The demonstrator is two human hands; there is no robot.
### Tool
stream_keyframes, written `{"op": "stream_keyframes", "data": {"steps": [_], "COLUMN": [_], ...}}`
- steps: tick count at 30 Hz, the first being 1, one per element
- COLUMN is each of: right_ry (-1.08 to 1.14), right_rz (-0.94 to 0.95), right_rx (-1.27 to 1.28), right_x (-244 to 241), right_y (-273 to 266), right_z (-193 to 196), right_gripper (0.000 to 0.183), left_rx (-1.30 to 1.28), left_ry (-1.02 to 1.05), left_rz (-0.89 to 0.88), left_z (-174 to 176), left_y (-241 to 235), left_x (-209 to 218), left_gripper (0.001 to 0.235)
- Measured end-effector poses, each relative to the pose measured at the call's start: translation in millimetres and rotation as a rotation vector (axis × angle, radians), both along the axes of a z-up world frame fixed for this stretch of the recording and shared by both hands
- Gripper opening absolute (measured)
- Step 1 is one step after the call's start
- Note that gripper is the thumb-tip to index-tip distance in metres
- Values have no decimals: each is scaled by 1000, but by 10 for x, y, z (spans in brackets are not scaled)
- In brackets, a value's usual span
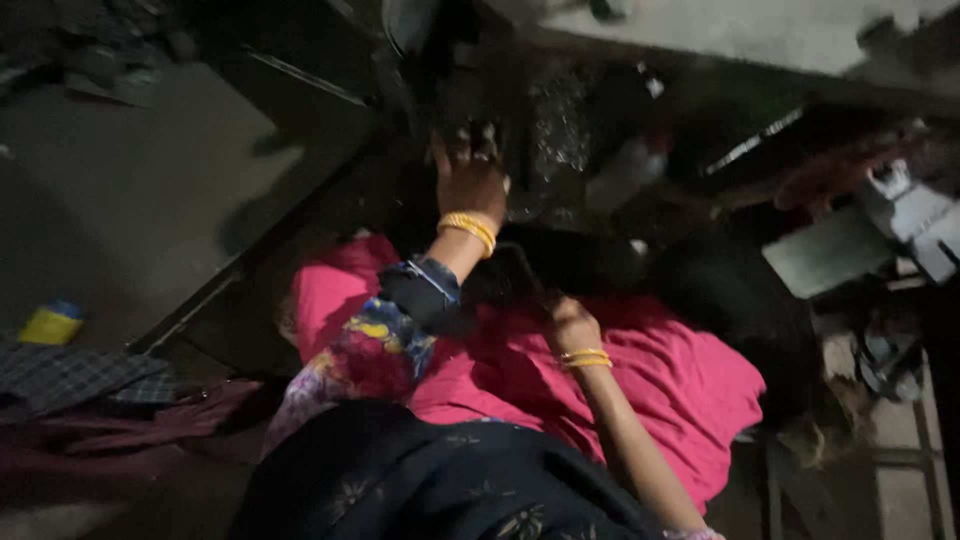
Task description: The person operates a fabrication machine by feeding metal hinges into the press one at a time, pulling a lever or activating the mechanism with their hand, and then moving the processed hinges into a storage container.
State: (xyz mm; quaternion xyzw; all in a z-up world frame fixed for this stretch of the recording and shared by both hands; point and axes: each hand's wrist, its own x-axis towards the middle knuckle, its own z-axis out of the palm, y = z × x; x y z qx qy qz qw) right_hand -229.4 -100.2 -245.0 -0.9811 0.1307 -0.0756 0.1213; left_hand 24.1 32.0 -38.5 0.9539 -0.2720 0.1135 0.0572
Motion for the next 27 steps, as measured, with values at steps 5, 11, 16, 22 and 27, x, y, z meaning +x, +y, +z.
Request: {"op": "stream_keyframes", "data": {"steps": [5, 11, 16, 22, 27], "right_ry": [88, -65, 0, -80, -170], "right_rz": [42, 8, 53, 108, 108], "right_rx": [-67, -37, -69, -165, 74], "right_x": [230, -9, 257, -14, 211], "right_y": [-201, 42, -300, -24, -94], "right_z": [219, -318, 131, -361, 170], "right_gripper": [32, 27, 25, 25, 13], "left_rx": [125, 103, 174, -5, 114], "left_ry": [42, 69, 69, 67, 13], "left_rz": [-55, -44, -26, -34, -41], "left_z": [89, 161, 36, -103, 124], "left_y": [82, 126, -56, -83, -32], "left_x": [-109, -182, 49, 77, 66], "left_gripper": [62, 64, 51, 57, 50]}}
